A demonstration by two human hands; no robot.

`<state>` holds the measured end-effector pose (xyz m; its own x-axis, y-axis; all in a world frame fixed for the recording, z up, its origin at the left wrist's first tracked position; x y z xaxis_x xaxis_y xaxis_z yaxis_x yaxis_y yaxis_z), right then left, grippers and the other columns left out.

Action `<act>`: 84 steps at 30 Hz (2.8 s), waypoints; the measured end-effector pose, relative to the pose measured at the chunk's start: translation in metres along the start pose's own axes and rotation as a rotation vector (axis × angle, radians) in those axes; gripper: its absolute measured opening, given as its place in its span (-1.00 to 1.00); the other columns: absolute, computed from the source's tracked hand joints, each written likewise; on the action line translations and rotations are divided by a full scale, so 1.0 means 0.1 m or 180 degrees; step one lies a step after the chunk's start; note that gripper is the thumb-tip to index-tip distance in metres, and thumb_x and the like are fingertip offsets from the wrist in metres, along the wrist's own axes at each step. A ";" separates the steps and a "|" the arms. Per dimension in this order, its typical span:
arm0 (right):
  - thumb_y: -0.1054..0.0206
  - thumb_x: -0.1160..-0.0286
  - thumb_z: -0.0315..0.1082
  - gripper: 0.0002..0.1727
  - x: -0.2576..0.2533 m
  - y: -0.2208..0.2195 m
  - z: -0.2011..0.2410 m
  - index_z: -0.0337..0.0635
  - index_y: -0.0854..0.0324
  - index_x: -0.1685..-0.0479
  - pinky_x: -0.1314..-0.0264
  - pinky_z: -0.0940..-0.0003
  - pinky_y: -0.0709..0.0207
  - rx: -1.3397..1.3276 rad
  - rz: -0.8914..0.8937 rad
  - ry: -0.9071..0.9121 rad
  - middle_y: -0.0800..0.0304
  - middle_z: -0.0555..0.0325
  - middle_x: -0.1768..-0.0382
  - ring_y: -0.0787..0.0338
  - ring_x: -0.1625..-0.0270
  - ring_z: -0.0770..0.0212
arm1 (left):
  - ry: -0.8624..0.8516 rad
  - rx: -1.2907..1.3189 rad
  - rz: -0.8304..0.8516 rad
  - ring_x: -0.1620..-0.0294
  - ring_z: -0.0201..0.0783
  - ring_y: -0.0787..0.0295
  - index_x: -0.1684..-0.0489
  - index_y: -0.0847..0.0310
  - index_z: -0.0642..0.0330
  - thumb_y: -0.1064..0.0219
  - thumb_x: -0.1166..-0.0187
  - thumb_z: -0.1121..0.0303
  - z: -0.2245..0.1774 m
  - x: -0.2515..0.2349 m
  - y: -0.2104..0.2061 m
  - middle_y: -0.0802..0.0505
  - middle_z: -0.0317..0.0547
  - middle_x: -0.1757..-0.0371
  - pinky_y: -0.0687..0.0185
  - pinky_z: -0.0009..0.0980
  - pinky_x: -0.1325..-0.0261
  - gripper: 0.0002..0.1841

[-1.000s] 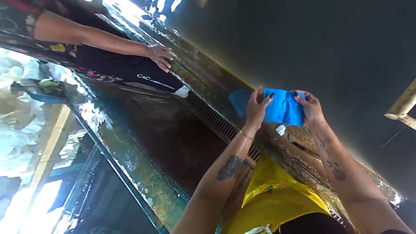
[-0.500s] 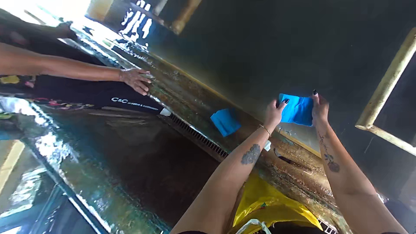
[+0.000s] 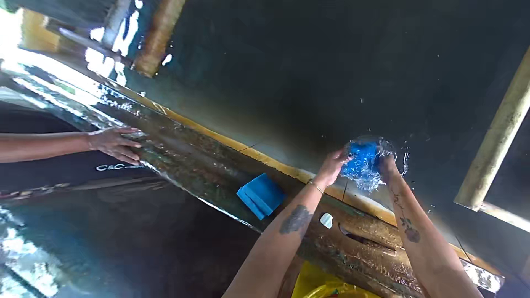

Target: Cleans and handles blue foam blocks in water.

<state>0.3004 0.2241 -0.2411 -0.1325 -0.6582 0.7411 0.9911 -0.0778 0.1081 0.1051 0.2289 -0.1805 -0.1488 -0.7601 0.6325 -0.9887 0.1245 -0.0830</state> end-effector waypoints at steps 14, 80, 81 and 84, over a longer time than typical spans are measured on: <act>0.08 -0.86 0.10 -0.48 0.37 -0.03 0.69 -0.09 -0.64 0.13 0.34 0.21 -0.69 -0.1002 -0.0355 0.0917 -0.71 0.21 0.43 -0.74 0.40 0.31 | 0.0193 0.1438 -0.0297 0.08 -0.19 -0.82 -0.27 -0.63 -0.01 -0.05 -0.77 -0.14 -0.45 0.30 -0.63 -0.85 -0.11 0.02 -0.80 -0.12 0.05 -0.52; 0.16 -0.87 -0.17 -0.47 1.23 -1.60 1.16 -0.32 -0.36 -0.58 -0.15 0.22 -0.76 -0.0034 0.1733 0.1253 -0.79 -0.08 -0.22 -0.85 -0.17 0.14 | -0.0622 0.0271 -0.2691 -0.09 -0.12 -0.75 -0.28 -0.60 0.33 0.06 -0.89 0.00 -1.32 1.94 2.00 -0.80 0.13 -0.08 -0.67 -0.04 -0.23 -0.46; 0.09 -0.87 -0.25 -0.53 1.29 -1.68 1.08 -0.33 -0.36 -0.57 -0.13 0.20 -0.76 0.0055 0.1801 0.1156 -0.78 -0.11 -0.21 -0.86 -0.14 0.11 | -0.0619 0.0309 -0.2828 -0.15 -0.09 -0.75 -0.34 -0.58 0.31 0.11 -0.89 -0.03 -1.31 2.11 2.30 -0.79 0.15 -0.13 -0.67 0.00 -0.26 -0.43; 0.03 -0.83 -0.43 -0.59 1.55 -2.03 0.82 -0.42 -0.37 -0.53 -0.09 0.21 -0.77 0.0499 0.1991 0.1041 -0.75 -0.20 -0.21 -0.87 -0.08 0.09 | -0.0255 0.0103 -0.3221 -0.37 0.05 -0.67 -0.56 -0.41 0.28 0.09 -0.87 -0.09 -1.04 2.46 3.10 -0.69 0.26 -0.37 -0.59 0.10 -0.40 -0.38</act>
<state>0.0781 0.1995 -0.0942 0.4942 -0.7367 0.4615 0.8631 0.4791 -0.1594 -0.2360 0.1469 0.0295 0.7591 -0.5398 0.3639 -0.6509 -0.6177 0.4413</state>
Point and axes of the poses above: each hand's wrist, its own x-axis away from the middle knuckle, its own y-axis out of the back of the hand, z = x × y, the point moved 10 cm from there along -x, towards the middle knuckle
